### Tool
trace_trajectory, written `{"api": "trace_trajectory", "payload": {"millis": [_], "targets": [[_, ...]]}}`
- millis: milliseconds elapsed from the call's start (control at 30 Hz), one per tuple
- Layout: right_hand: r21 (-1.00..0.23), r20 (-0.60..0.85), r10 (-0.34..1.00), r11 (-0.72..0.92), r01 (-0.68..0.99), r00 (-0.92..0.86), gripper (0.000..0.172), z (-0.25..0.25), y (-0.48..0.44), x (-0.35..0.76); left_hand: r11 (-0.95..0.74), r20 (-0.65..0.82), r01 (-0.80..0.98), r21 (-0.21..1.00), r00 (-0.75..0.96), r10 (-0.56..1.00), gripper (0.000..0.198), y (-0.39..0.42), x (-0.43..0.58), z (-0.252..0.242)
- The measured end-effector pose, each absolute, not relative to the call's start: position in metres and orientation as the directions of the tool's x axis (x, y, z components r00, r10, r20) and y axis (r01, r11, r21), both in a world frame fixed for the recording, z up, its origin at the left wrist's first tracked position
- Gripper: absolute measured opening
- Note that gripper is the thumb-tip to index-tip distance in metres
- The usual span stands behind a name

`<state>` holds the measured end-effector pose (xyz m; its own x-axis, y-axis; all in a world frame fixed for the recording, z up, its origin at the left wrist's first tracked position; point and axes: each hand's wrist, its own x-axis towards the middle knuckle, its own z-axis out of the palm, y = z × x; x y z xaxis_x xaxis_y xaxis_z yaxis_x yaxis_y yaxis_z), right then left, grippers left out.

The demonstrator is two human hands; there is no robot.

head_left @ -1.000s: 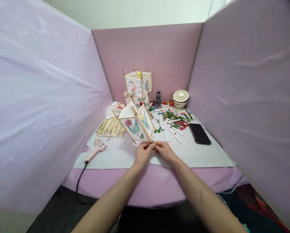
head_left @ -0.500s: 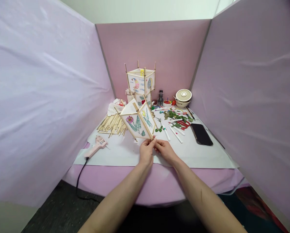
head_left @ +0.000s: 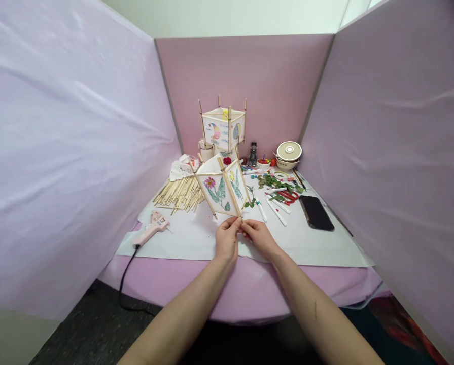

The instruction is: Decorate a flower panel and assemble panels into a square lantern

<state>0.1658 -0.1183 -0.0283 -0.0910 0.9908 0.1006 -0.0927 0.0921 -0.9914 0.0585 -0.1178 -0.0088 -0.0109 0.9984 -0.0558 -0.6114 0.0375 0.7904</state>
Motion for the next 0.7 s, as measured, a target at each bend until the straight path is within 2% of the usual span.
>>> {"api": "trace_trajectory", "payload": {"millis": [167,300,467,700], "targets": [[-0.991,0.100,0.993,0.095,-0.093,-0.058,0.030,-0.030,-0.117,0.165,0.039,-0.069,-0.456,0.889,-0.050,0.996,0.031,-0.117,0.060,-0.014],[-0.991,0.120,0.990,0.115,-0.072,-0.068,0.035,-0.029,-0.117,0.164,0.055,-0.056,-0.524,0.850,0.014,0.998,0.024,-0.115,0.066,-0.010],[-0.991,0.125,0.989,0.121,-0.054,-0.076,0.037,-0.029,-0.118,0.163,0.072,-0.061,-0.605,0.793,0.039,0.997,0.026,-0.116,0.067,-0.004],[-0.991,0.096,0.995,0.092,-0.101,-0.039,0.034,-0.030,-0.118,0.165,0.090,-0.059,-0.558,0.825,0.073,0.996,0.031,-0.117,0.065,-0.008]]}}
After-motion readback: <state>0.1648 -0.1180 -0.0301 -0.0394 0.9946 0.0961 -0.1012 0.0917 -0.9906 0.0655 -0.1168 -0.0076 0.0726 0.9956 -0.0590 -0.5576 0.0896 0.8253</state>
